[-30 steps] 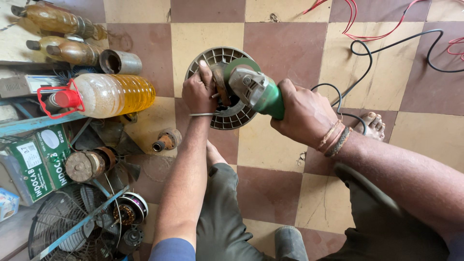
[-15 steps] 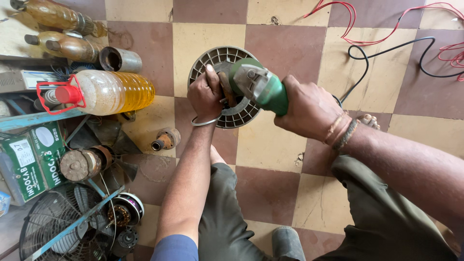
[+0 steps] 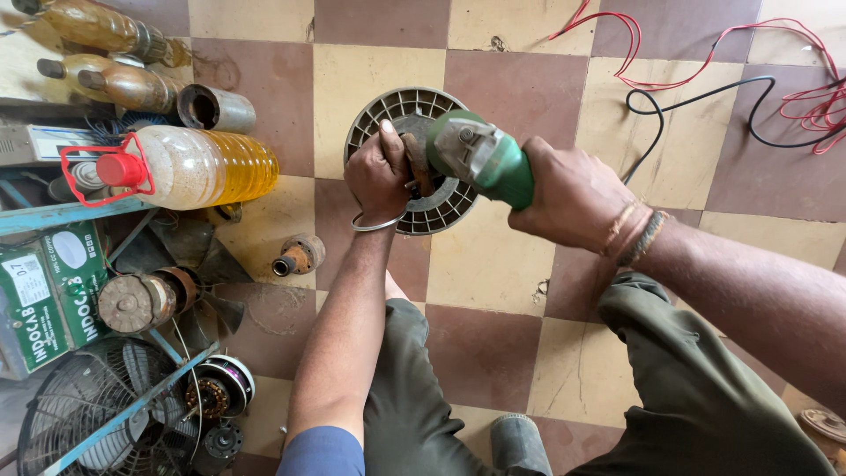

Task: The person sits on the floor and uses a handheld angle grinder to grind a cylindrical metal part, likely a motor shaft, held in the left hand. The person rotates the part to grind different sections while sparks fly from the contact point.

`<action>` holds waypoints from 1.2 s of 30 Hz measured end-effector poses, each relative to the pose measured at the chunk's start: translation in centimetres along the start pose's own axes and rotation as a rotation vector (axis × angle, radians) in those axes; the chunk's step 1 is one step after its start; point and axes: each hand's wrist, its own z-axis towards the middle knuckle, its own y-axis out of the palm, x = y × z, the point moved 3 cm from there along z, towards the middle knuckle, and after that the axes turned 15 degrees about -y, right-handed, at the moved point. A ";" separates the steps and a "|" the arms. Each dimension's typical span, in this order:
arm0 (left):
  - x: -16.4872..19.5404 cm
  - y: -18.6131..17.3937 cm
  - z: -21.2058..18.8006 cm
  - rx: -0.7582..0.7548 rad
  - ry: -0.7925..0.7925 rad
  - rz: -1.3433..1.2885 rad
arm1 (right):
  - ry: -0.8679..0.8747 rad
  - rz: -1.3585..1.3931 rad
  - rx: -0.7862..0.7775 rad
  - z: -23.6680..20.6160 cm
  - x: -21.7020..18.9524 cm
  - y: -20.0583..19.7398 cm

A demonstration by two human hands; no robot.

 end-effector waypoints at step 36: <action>-1.1 1.5 3.2 -0.152 -0.256 0.245 | -0.011 0.027 0.095 -1.4 1.1 2.8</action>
